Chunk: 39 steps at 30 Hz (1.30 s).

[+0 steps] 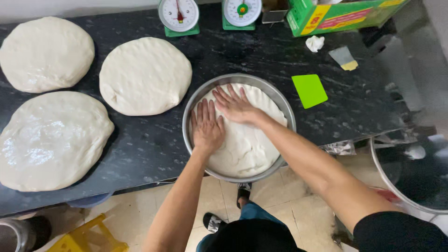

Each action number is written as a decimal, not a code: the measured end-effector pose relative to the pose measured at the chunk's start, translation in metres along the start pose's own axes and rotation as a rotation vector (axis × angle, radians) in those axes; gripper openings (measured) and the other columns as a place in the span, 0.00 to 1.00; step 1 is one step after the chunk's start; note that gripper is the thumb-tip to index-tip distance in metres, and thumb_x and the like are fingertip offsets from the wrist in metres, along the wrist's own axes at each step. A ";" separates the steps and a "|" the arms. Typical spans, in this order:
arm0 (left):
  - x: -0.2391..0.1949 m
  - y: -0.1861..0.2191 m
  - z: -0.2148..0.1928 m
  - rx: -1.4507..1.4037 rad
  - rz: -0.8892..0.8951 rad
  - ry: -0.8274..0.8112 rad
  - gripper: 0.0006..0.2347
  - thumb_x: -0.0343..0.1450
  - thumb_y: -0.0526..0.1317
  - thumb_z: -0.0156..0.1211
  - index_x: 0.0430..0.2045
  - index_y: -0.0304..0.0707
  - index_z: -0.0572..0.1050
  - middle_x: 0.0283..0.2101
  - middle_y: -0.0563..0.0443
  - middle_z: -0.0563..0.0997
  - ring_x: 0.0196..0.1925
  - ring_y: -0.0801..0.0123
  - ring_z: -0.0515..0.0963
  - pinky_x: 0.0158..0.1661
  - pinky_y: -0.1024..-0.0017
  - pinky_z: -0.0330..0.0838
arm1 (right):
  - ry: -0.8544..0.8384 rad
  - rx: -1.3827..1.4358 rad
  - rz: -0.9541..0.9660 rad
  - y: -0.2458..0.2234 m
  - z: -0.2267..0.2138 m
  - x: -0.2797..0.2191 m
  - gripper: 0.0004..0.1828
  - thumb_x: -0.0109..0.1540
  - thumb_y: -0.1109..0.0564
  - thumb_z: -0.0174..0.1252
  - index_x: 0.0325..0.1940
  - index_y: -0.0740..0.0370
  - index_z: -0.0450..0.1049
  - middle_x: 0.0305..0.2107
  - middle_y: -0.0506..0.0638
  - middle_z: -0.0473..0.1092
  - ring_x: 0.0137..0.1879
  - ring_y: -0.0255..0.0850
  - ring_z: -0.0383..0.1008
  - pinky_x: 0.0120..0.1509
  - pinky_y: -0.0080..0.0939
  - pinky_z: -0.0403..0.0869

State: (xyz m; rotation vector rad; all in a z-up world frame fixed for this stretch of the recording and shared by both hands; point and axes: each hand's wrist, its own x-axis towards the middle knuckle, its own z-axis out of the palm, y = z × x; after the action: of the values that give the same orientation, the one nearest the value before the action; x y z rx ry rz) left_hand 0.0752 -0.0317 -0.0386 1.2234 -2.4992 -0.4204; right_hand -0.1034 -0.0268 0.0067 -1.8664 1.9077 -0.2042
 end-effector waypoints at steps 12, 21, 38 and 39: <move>-0.004 0.008 -0.015 -0.069 -0.001 0.026 0.29 0.78 0.52 0.35 0.74 0.35 0.49 0.77 0.34 0.49 0.79 0.48 0.44 0.72 0.44 0.31 | 0.238 -0.210 0.309 -0.005 0.016 -0.074 0.43 0.68 0.30 0.33 0.81 0.53 0.40 0.79 0.51 0.36 0.82 0.56 0.27 0.78 0.71 0.29; -0.025 0.078 -0.007 0.015 0.369 -0.185 0.29 0.77 0.53 0.33 0.74 0.41 0.48 0.78 0.50 0.48 0.79 0.61 0.45 0.72 0.48 0.31 | 0.788 0.204 0.255 0.065 0.009 -0.127 0.35 0.71 0.43 0.49 0.80 0.57 0.53 0.71 0.63 0.58 0.78 0.61 0.53 0.80 0.60 0.50; -0.002 0.108 -0.001 -0.044 0.165 -0.069 0.30 0.76 0.50 0.43 0.73 0.34 0.50 0.78 0.42 0.50 0.80 0.53 0.46 0.71 0.39 0.34 | 0.299 0.073 -0.203 0.090 -0.075 -0.029 0.25 0.66 0.50 0.57 0.68 0.51 0.70 0.59 0.58 0.72 0.64 0.53 0.71 0.62 0.57 0.64; 0.011 0.101 -0.001 -0.016 0.189 -0.038 0.29 0.77 0.49 0.43 0.73 0.33 0.51 0.78 0.43 0.51 0.80 0.54 0.47 0.71 0.40 0.35 | 0.258 -0.024 -0.233 0.085 -0.077 -0.020 0.26 0.66 0.50 0.56 0.69 0.51 0.68 0.62 0.57 0.70 0.67 0.54 0.67 0.63 0.63 0.58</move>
State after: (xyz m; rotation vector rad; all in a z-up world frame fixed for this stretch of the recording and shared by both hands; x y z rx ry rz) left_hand -0.0015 0.0190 0.0036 0.9701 -2.6080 -0.4178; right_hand -0.2132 -0.0177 0.0441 -2.1669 1.8540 -0.5215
